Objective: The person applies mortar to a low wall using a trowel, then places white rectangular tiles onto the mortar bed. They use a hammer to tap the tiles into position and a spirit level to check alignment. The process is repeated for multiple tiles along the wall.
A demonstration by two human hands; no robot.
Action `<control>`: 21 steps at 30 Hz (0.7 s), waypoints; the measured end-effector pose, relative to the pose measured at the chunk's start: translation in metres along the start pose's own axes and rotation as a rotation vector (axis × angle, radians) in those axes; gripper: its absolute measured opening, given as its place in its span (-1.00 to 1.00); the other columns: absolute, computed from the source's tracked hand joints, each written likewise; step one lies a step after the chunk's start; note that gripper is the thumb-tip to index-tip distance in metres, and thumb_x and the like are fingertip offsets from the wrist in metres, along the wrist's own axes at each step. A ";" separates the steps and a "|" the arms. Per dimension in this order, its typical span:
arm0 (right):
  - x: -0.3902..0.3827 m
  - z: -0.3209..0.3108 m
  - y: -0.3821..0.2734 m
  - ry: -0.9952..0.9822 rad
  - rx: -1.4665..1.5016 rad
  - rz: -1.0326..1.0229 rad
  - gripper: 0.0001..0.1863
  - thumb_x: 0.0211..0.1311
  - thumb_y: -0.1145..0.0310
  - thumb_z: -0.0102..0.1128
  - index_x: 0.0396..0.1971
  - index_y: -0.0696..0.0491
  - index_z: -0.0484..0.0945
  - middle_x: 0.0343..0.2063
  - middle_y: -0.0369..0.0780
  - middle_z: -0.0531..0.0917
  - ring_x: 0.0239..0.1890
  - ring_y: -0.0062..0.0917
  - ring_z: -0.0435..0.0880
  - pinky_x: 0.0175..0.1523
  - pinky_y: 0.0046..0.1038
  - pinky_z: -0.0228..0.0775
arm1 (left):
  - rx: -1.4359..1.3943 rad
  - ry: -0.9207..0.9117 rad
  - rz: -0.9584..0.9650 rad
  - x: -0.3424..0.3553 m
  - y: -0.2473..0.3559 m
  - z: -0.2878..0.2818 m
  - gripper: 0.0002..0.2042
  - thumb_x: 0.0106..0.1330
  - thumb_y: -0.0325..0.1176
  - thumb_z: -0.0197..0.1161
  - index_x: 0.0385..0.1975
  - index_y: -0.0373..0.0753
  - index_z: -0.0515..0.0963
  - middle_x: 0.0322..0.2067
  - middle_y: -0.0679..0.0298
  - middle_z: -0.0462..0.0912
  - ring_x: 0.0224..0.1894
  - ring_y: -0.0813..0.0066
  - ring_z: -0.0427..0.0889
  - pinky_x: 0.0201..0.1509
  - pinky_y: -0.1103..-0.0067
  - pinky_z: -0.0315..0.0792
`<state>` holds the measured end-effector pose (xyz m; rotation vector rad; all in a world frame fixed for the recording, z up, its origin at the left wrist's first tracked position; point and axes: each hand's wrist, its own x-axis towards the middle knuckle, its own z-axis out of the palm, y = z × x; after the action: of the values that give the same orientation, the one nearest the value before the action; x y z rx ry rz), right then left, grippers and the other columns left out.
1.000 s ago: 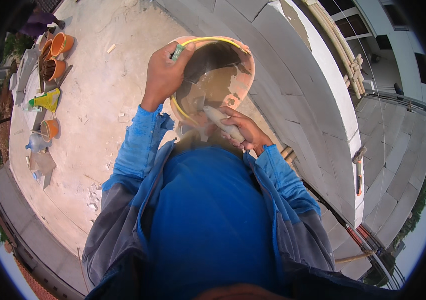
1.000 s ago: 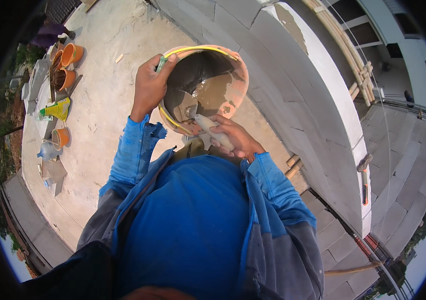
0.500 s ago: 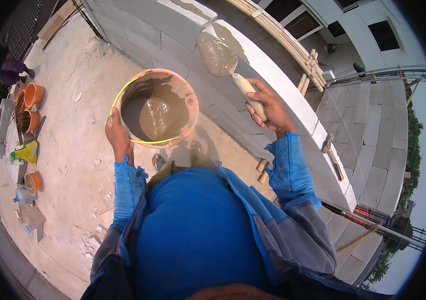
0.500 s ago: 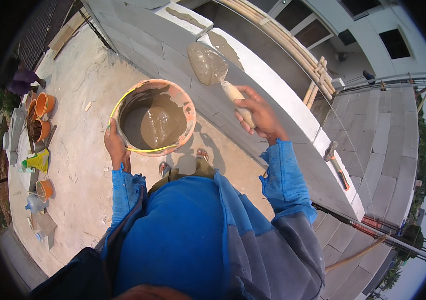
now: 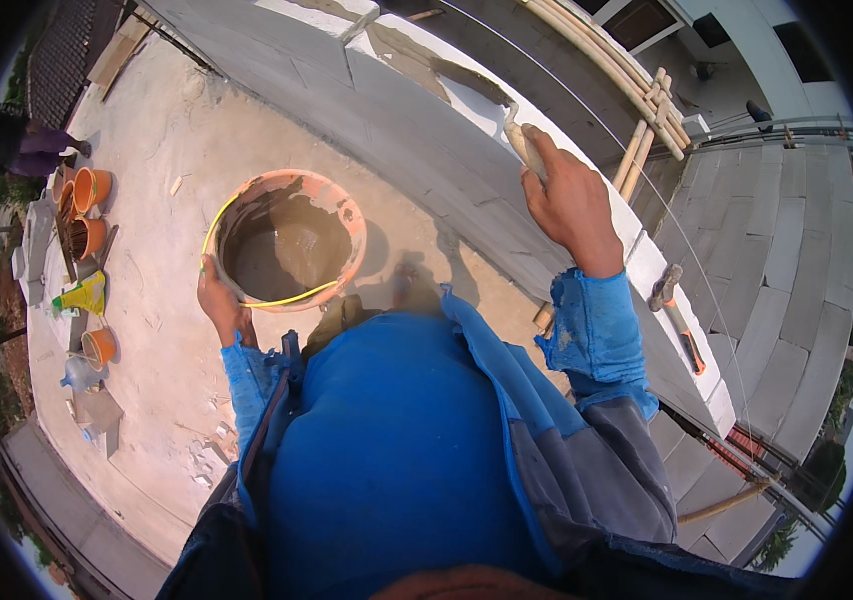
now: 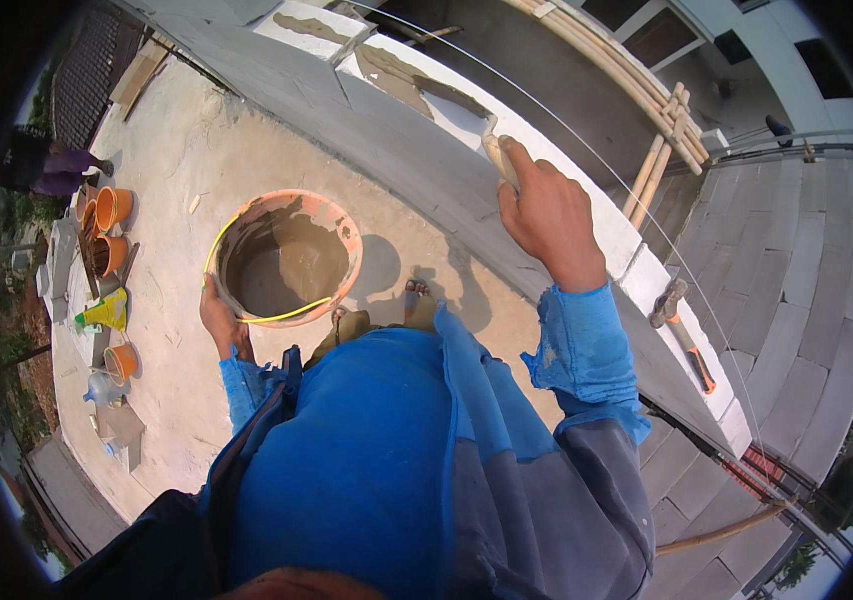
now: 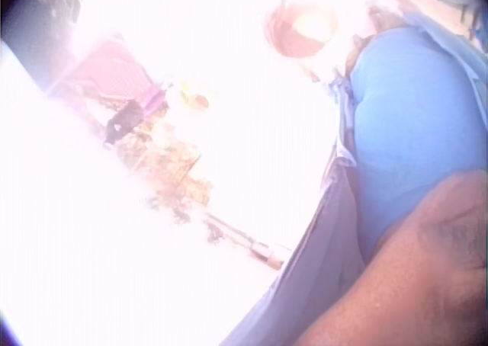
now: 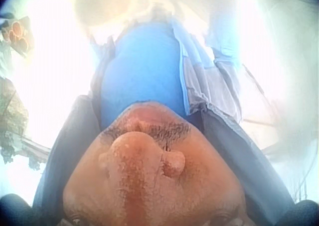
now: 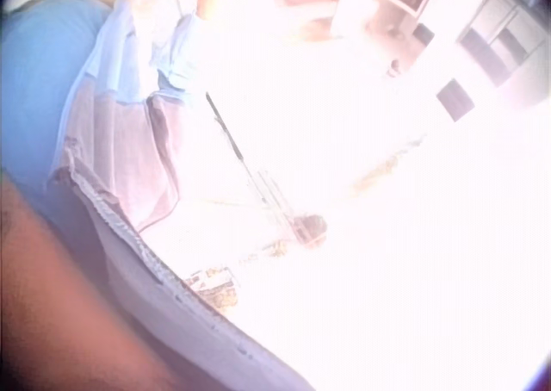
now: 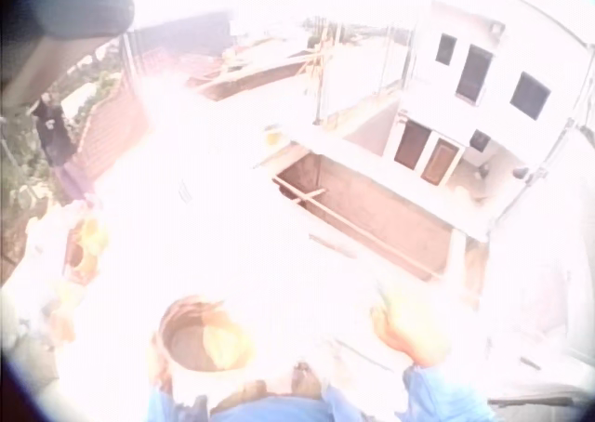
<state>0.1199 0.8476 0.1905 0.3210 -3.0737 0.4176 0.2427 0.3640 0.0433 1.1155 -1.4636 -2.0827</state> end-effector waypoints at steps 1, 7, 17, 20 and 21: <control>-0.010 0.001 0.006 0.017 0.021 0.000 -0.37 0.31 0.28 0.26 0.41 -0.13 0.46 -0.36 -0.01 0.70 -0.35 -0.04 0.74 -0.18 -0.03 0.60 | 0.016 0.011 0.002 0.001 -0.002 0.000 -0.53 0.67 -0.11 0.11 0.13 -0.51 0.60 -0.06 0.03 0.76 -0.11 0.23 0.78 0.02 0.41 0.69; -0.031 0.023 0.016 0.074 0.091 0.069 -0.34 0.31 0.29 0.27 0.44 -0.16 0.44 -0.36 -0.06 0.64 -0.43 -0.10 0.72 -0.28 -0.10 0.60 | 0.164 -0.011 0.066 0.007 0.000 0.027 -0.52 0.69 -0.09 0.05 0.11 -0.51 0.60 -0.05 0.02 0.77 -0.11 0.22 0.80 0.01 0.40 0.69; -0.041 0.141 -0.014 0.313 0.108 0.212 -0.31 0.30 0.47 0.22 0.43 -0.33 0.49 -0.25 -0.10 0.53 -0.40 -0.17 0.71 -0.34 -0.12 0.61 | 0.087 -0.153 0.093 0.023 0.021 0.062 -0.51 0.69 -0.08 0.05 0.14 -0.51 0.58 -0.03 0.03 0.76 -0.06 0.26 0.77 0.04 0.42 0.67; -0.072 0.176 -0.015 0.283 0.118 0.212 -0.25 0.25 0.51 0.21 0.44 -0.38 0.48 -0.22 -0.09 0.52 -0.38 -0.18 0.71 -0.33 -0.12 0.61 | 0.045 -0.190 0.058 0.023 0.033 0.076 -0.51 0.69 -0.10 0.06 0.16 -0.52 0.55 0.00 0.03 0.75 -0.06 0.25 0.77 0.04 0.42 0.67; -0.083 0.186 -0.016 0.256 0.117 0.204 -0.23 0.23 0.51 0.22 0.45 -0.39 0.48 -0.22 -0.09 0.53 -0.37 -0.18 0.71 -0.32 -0.10 0.61 | 0.058 -0.203 0.052 0.022 0.039 0.084 -0.51 0.68 -0.09 0.07 0.16 -0.52 0.56 -0.01 0.03 0.75 -0.07 0.26 0.77 0.04 0.43 0.67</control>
<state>0.2050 0.7992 0.0118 -0.0447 -2.8440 0.5958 0.1589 0.3857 0.0822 0.8981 -1.6363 -2.1829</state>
